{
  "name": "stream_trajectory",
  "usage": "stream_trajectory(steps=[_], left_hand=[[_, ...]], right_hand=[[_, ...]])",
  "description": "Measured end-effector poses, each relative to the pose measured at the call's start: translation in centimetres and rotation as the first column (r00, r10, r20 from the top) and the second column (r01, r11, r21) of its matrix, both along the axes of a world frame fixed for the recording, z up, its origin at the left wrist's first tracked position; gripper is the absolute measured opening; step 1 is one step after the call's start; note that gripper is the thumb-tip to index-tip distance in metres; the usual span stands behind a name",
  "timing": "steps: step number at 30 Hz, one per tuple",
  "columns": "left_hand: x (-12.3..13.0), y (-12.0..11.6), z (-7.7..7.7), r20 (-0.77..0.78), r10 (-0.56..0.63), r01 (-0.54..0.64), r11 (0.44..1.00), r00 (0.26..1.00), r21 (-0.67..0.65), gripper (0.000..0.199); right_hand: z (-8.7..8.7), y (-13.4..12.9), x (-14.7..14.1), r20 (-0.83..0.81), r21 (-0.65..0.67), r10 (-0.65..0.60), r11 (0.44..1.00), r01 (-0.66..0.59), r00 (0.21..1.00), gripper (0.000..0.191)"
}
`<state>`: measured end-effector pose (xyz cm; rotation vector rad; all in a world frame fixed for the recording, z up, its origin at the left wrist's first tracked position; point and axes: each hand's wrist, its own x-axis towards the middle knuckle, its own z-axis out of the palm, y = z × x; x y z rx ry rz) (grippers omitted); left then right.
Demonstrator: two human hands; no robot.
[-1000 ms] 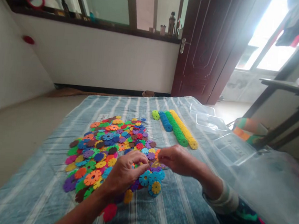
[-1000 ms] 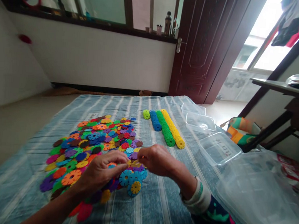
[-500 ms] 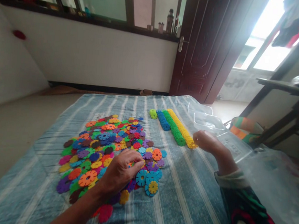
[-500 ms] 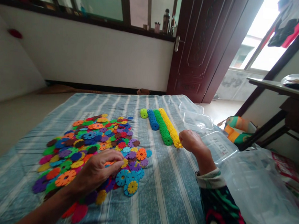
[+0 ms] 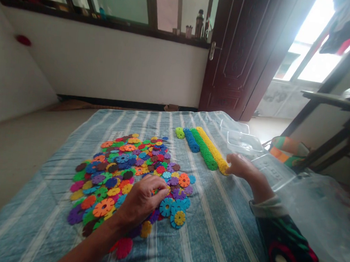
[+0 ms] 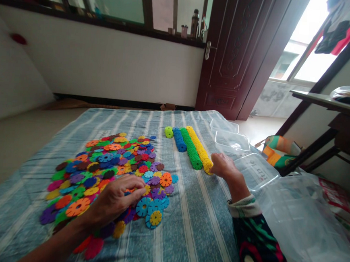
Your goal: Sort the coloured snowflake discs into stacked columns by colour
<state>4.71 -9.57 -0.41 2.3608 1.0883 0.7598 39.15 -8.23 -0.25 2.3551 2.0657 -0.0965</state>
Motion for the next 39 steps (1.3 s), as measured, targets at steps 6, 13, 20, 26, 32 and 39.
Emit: stream_trajectory(steps=[6, 13, 20, 26, 32, 39], left_hand=[[0.0, 0.0, -0.1, -0.009, 0.004, -0.004, 1.0, 1.0, -0.006, 0.023], [-0.5, 0.6, 0.1, 0.007, 0.022, -0.022, 1.0, 1.0, -0.009, 0.023], [-1.5, 1.3, 0.6, 0.035, 0.089, -0.09, 0.996, 0.995, 0.01, 0.022], [-2.9, 2.1, 1.7, 0.035, 0.136, -0.138, 0.988, 0.99, 0.065, 0.024], [-7.0, 2.5, 2.9, -0.086, 0.18, -0.179, 0.984, 0.98, 0.018, 0.025], [-11.0, 0.6, 3.8, -0.295, 0.099, -0.146, 0.979, 0.951, -0.144, 0.017]], right_hand=[[0.2, -0.2, -1.1, 0.033, -0.029, -0.045, 0.999, 0.046, 0.998, 0.031], [0.4, 0.0, -1.2, 0.061, -0.063, -0.049, 0.997, 0.053, 0.997, 0.03], [-0.2, 0.2, -0.6, 0.025, -0.043, -0.038, 0.998, 0.039, 0.999, 0.028], [0.1, -0.1, 0.0, 0.008, -0.013, -0.038, 0.999, 0.038, 0.999, 0.023], [0.7, -0.2, 0.5, -0.033, 0.034, 0.0, 0.999, 0.001, 0.999, 0.021], [0.2, -0.4, -1.5, -0.097, -0.005, 0.135, 0.991, -0.136, 0.986, 0.018]])
